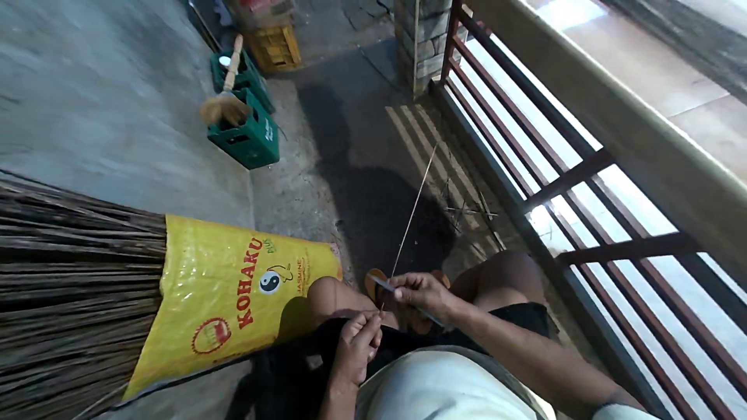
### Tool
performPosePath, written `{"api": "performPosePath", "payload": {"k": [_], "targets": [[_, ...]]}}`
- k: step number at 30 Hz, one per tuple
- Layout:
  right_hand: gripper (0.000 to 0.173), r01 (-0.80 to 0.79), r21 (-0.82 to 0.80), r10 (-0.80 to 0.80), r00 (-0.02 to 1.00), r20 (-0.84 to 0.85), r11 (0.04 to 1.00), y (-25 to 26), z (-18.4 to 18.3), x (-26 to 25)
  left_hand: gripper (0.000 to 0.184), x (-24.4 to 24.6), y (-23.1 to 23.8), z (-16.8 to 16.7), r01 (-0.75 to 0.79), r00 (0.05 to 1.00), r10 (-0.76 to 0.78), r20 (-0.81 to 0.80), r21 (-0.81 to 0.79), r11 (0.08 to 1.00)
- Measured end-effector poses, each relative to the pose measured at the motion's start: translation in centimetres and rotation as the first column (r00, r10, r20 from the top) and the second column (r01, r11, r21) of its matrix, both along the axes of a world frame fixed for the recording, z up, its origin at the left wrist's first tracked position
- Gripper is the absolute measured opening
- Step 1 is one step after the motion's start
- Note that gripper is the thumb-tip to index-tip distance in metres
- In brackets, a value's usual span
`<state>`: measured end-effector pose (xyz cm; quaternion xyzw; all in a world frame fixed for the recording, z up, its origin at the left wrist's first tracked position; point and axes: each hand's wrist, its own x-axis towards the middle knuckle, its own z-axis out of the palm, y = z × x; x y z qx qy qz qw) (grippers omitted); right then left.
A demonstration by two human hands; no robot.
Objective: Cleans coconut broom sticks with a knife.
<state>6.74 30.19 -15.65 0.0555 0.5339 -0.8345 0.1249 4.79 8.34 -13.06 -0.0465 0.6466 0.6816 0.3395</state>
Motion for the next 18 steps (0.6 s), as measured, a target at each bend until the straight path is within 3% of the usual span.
{"api": "performPosePath", "payload": {"k": [3, 7, 13, 18], "targets": [[0.028, 0.038, -0.007, -0.038, 0.999, -0.018, 0.999, 0.9, 0.0, -0.7, 0.021, 0.0, 0.1, 0.2, -0.01, 0.998, 0.007, 0.066, 0.037, 0.999], [0.031, -0.104, -0.014, 0.103, 0.993, -0.057, 0.994, -0.2, 0.3, 0.2, 0.021, 0.0, -0.1, 0.2, -0.002, 0.992, -0.01, 0.128, 0.095, 0.995], [0.028, 0.119, -0.051, -0.116, 0.991, 0.065, 0.992, 2.7, 0.9, -2.0, 0.02, 0.2, -1.1, 0.1, -0.019, 0.981, -0.004, 0.195, 0.115, 0.993], [0.024, -0.159, -0.014, 0.158, 0.986, -0.045, 0.987, 0.1, 0.6, -0.1, 0.019, 0.3, -1.1, 0.0, 0.003, 0.987, -0.021, 0.159, 0.117, 0.993]]}}
